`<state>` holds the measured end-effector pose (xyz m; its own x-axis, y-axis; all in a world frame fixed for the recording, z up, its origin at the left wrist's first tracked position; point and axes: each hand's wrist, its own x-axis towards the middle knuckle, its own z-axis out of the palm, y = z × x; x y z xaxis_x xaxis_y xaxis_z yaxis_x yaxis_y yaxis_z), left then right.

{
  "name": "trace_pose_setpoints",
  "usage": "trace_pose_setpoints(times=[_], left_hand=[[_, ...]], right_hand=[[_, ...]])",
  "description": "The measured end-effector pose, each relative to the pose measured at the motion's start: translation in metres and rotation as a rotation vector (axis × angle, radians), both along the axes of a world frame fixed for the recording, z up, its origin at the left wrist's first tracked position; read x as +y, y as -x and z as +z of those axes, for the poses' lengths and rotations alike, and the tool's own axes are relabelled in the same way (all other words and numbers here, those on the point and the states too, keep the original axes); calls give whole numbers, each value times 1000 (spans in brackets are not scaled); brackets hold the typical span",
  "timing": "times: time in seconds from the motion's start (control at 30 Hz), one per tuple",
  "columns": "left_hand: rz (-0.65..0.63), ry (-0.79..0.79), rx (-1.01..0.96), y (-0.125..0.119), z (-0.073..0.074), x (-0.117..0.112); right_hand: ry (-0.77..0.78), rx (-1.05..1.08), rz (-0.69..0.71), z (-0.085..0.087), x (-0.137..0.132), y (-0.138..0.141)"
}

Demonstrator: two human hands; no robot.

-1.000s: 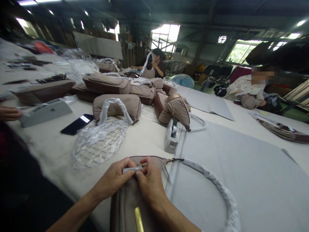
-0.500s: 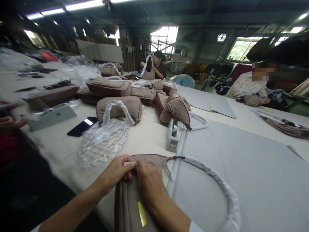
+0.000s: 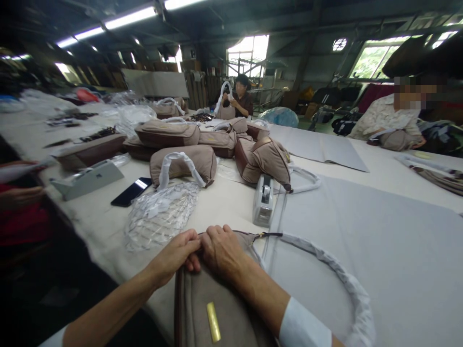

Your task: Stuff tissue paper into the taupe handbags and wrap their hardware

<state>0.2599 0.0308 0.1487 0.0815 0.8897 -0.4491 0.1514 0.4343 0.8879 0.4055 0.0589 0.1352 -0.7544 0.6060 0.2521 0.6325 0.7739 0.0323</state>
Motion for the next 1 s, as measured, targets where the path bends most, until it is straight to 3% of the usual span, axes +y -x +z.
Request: trace_pose_setpoints(times=[0.2, 0.4, 0.67, 0.83, 1.0], left_hand=[[-33, -12, 88, 0, 1, 2], [-42, -217, 312, 2, 2, 1], [-34, -206, 188, 6, -1, -2], [0, -109, 76, 10, 0, 6], [-120, -87, 165, 10, 5, 23]], right_hand=[[-56, -28, 47, 1, 3, 0], [-128, -26, 67, 2, -2, -6], [-65, 110, -10, -1, -10, -10], [32, 421, -35, -1, -40, -52], [283, 560, -395, -30, -80, -120]])
